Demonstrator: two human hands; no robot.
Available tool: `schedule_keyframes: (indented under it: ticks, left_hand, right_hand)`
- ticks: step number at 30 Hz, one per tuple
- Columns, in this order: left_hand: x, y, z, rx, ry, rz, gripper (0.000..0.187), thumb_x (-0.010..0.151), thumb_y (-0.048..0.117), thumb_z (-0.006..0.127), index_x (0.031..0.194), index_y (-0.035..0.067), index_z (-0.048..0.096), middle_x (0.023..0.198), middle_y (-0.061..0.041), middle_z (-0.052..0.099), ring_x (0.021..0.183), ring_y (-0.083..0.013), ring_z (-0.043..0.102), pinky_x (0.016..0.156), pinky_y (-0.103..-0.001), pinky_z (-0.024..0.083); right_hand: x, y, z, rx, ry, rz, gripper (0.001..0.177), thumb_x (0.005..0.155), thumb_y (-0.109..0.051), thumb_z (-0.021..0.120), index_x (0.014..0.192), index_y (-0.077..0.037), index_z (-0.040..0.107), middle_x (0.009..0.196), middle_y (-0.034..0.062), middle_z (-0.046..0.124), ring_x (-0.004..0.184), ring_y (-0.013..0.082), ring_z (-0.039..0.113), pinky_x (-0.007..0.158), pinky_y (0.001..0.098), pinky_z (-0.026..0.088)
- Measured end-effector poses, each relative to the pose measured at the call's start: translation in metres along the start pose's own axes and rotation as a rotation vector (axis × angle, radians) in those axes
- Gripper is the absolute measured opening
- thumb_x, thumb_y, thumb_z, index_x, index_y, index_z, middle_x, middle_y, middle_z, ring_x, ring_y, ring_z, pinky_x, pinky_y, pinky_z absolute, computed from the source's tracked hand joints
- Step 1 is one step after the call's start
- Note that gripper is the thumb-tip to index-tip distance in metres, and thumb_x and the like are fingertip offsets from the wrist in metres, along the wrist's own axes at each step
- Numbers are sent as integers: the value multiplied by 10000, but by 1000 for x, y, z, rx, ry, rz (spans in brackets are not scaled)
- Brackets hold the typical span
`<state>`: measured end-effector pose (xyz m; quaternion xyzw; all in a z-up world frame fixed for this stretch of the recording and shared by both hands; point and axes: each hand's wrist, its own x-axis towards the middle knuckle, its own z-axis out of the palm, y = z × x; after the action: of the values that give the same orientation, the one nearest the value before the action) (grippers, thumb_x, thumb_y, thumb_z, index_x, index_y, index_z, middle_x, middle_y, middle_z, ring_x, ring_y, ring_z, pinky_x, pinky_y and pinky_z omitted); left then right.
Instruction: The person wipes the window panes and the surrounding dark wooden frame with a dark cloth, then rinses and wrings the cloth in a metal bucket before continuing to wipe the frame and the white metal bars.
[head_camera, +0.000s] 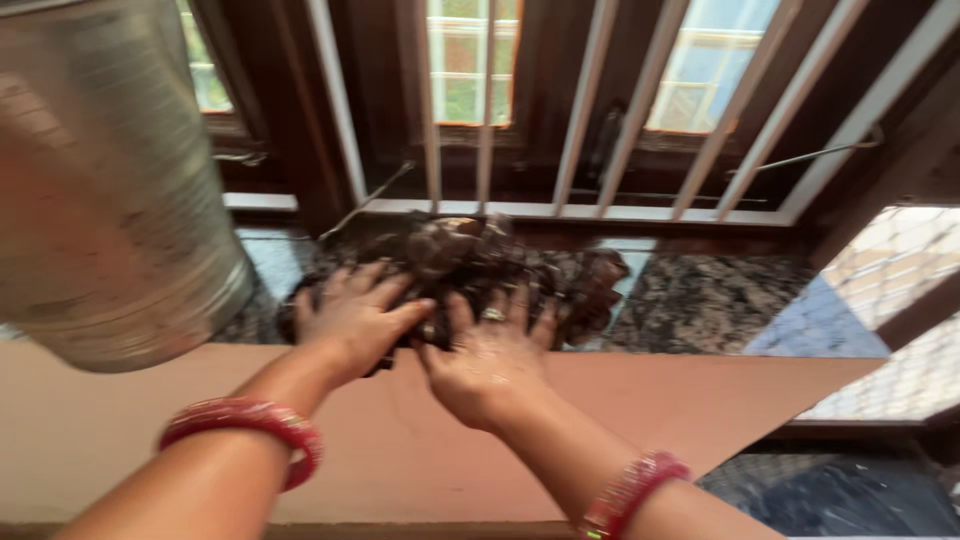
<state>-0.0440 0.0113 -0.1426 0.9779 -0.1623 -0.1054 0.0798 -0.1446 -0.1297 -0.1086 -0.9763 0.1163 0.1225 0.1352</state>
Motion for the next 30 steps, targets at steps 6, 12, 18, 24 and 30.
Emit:
schedule_keyframes:
  ticks: [6,12,18,24,30]
  left_hand:
    - [-5,-43,-7,-50,74,-167,713,866,699,429,1526,432,388,1680,34,190,1542,-296,116,1166,-693,111]
    - [23,38,-10,-38,23,-291,691,918,665,403,1547,384,349,1703,6,128,1570,-292,49,1185,-712,61]
    - [48,187,14,-46,-3,-135,645,999,596,317,1564,287,326,1697,-81,120,1571,-329,16,1181,-723,23]
    - [45,317,41,-115,27,80,616,1010,557,334,1552,266,356,1678,-144,164,1558,-356,70,1185,-717,22]
    - [23,347,49,-144,-10,230,552,998,516,330,1502,297,385,1654,-100,173,1541,-318,72,1177,-706,-16]
  right_hand:
    - [21,-37,9,-14,37,-225,812,930,-633,345,1623,-251,165,1692,200,77,1538,438,-65,1154,704,-102]
    - [64,34,-20,-50,-19,-210,798,893,-695,377,1604,-387,186,1701,146,55,1569,378,-55,1194,680,-58]
    - [78,179,-37,-94,68,-73,769,899,-668,387,1592,-370,238,1697,120,122,1580,349,4,1205,668,-6]
    - [50,311,-54,-130,141,81,752,897,-666,416,1569,-363,266,1618,175,295,1556,379,75,1196,651,21]
    - [1,329,-54,-100,128,237,778,898,-632,413,1587,-326,218,1446,166,556,1558,397,93,1219,655,21]
